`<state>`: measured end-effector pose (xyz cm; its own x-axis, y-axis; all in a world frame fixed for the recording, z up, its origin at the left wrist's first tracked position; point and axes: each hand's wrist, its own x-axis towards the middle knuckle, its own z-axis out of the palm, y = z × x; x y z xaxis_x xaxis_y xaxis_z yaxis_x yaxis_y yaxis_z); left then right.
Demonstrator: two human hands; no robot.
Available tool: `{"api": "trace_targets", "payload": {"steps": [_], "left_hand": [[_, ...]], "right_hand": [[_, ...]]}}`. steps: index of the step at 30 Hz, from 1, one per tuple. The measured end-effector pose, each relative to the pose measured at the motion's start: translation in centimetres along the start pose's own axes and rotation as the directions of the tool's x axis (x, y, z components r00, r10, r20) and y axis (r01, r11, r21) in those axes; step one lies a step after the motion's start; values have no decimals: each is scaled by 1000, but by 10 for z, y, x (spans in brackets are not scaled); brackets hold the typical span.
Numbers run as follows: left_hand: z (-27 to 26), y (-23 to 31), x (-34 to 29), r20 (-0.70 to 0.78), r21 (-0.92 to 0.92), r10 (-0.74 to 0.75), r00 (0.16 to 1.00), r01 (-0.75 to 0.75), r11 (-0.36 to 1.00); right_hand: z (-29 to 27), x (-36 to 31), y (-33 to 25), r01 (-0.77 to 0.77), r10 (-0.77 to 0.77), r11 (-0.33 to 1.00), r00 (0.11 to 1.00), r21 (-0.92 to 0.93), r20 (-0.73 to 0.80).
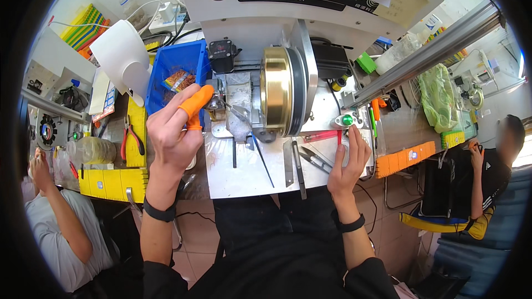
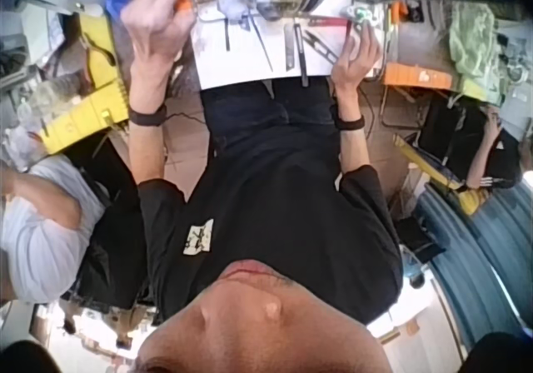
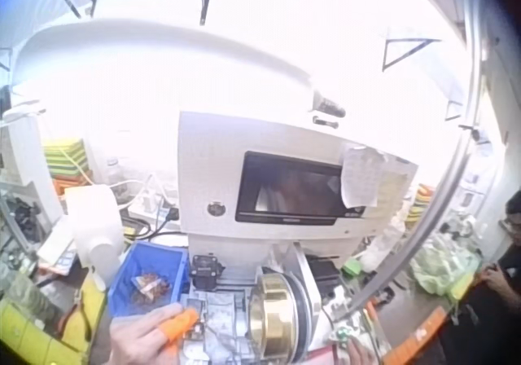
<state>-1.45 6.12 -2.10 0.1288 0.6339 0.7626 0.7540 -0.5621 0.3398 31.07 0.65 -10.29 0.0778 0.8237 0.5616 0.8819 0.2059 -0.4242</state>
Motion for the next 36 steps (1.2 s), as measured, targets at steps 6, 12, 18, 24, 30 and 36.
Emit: {"api": "trace_targets", "payload": {"steps": [6, 12, 18, 24, 30, 36], "left_hand": [[0, 1, 0, 5, -3, -2, 1000, 2, 1000], [1, 1, -1, 1, -3, 1, 1000, -1, 1000], [1, -1, -1, -21, -4, 21, 1000, -21, 1000], [2, 3, -3, 2, -7, -42, 999, 42, 999], [4, 5, -5, -21, -41, -102, 995, 101, 994], [1, 13, 1, -16, -55, -163, 986, 162, 985]], "right_hand": [[1, -1, 0, 6, -6, 1000, 1000, -2, -14], [2, -2, 2, 16, -16, 1000, 1000, -5, -25], [2, -1, 1, 5, -5, 1000, 1000, 1, -23], [2, -3, 3, -4, 4, 1000, 1000, -6, -22], [2, -3, 3, -7, 7, 1000, 1000, 5, -22], [1, -2, 0, -49, 50, 999, 998, 23, -45]]}}
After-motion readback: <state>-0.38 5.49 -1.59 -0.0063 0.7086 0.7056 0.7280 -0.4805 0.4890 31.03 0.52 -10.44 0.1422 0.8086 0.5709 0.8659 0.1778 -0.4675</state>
